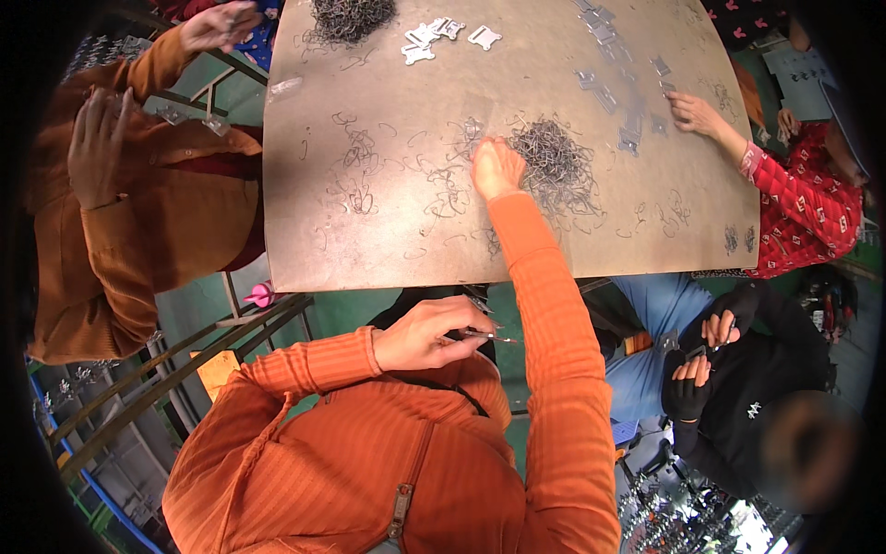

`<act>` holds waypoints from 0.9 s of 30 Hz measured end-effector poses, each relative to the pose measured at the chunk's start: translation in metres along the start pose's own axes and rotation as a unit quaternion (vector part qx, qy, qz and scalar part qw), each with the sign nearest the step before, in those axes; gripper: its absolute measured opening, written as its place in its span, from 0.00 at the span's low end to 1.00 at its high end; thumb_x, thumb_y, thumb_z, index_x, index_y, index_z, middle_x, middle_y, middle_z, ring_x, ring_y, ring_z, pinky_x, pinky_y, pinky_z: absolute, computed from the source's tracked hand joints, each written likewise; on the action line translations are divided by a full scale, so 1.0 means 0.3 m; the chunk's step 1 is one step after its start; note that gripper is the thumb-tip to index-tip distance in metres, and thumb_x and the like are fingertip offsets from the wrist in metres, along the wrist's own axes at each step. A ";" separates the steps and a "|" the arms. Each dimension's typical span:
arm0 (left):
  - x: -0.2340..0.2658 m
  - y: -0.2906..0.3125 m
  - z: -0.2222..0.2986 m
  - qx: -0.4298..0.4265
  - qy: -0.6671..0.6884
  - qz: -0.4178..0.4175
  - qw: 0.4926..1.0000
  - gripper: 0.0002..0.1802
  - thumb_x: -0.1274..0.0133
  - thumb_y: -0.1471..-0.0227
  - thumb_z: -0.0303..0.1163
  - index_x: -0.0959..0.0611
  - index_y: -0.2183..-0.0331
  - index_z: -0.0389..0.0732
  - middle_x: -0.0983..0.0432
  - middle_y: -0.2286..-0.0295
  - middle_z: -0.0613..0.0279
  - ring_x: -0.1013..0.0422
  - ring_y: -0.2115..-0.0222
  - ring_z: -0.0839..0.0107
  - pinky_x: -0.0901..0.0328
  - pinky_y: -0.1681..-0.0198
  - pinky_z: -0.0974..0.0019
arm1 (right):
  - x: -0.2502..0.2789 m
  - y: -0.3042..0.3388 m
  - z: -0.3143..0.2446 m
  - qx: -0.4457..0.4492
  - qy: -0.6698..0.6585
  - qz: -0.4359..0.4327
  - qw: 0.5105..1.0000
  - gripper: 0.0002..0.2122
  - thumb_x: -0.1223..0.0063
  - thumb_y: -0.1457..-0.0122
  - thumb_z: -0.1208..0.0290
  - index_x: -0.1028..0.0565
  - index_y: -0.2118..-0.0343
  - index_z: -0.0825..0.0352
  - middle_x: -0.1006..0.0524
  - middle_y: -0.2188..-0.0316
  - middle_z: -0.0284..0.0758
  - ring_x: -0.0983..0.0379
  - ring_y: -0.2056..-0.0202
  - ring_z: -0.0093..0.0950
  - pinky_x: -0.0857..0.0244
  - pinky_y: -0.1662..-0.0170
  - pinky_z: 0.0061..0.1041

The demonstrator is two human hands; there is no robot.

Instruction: The person hangs assembled metal components onto an overhead rack, then picks metal plates and wire hooks from a table and connects them together by hand.

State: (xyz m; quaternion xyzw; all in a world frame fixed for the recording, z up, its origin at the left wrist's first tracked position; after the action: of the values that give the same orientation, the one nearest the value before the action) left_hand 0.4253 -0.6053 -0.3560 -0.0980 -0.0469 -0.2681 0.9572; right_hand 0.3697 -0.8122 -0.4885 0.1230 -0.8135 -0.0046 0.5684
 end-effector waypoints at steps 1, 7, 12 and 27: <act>0.003 -0.001 -0.001 -0.005 0.001 0.003 1.000 0.09 0.44 0.56 0.20 0.23 0.67 0.36 0.25 0.71 0.57 0.28 0.70 0.63 0.32 0.68 0.65 | -0.016 -0.003 -0.001 -0.005 0.041 -0.020 0.999 0.09 0.45 0.47 0.66 0.23 0.69 0.66 0.24 0.66 0.42 0.27 0.63 0.41 0.34 0.62 0.36; 0.019 -0.014 0.014 -0.010 0.005 0.010 1.000 0.10 0.45 0.56 0.19 0.23 0.67 0.36 0.25 0.71 0.57 0.28 0.70 0.63 0.32 0.67 0.65 | 0.004 0.034 0.104 -0.085 -0.213 -0.070 0.971 0.06 0.50 0.45 0.70 0.27 0.71 0.67 0.24 0.72 0.39 0.27 0.66 0.33 0.35 0.62 0.31; 0.049 -0.026 0.030 0.008 0.011 0.028 1.000 0.09 0.44 0.57 0.21 0.22 0.68 0.36 0.24 0.71 0.58 0.28 0.72 0.65 0.33 0.68 0.67 | 0.187 0.195 0.100 -0.066 -0.546 -0.057 0.833 0.02 0.52 0.42 0.76 0.32 0.69 0.67 0.31 0.79 0.27 0.37 0.78 0.15 0.44 0.77 0.15; -0.048 -0.164 0.213 -0.092 0.012 -0.068 0.993 0.08 0.44 0.56 0.22 0.22 0.69 0.35 0.23 0.74 0.59 0.26 0.75 0.73 0.32 0.70 0.71 | 0.606 1.016 -0.053 -0.113 -0.650 0.359 0.660 0.10 0.48 0.46 0.82 0.35 0.63 0.67 0.26 0.68 0.36 0.26 0.72 0.22 0.32 0.76 0.16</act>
State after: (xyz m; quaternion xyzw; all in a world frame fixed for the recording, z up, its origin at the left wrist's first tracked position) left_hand 0.3849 -0.6256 -0.2878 -0.1789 -0.0174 -0.3367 0.9243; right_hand 0.2662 -0.5519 -0.2702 -0.2782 -0.9501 0.0297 -0.1382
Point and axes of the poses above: each hand's wrist, its own y-axis away from the middle knuckle, its own x-axis out of the back of the hand, z = x × y, the point moved 8 cm from there along -y, towards the middle knuckle
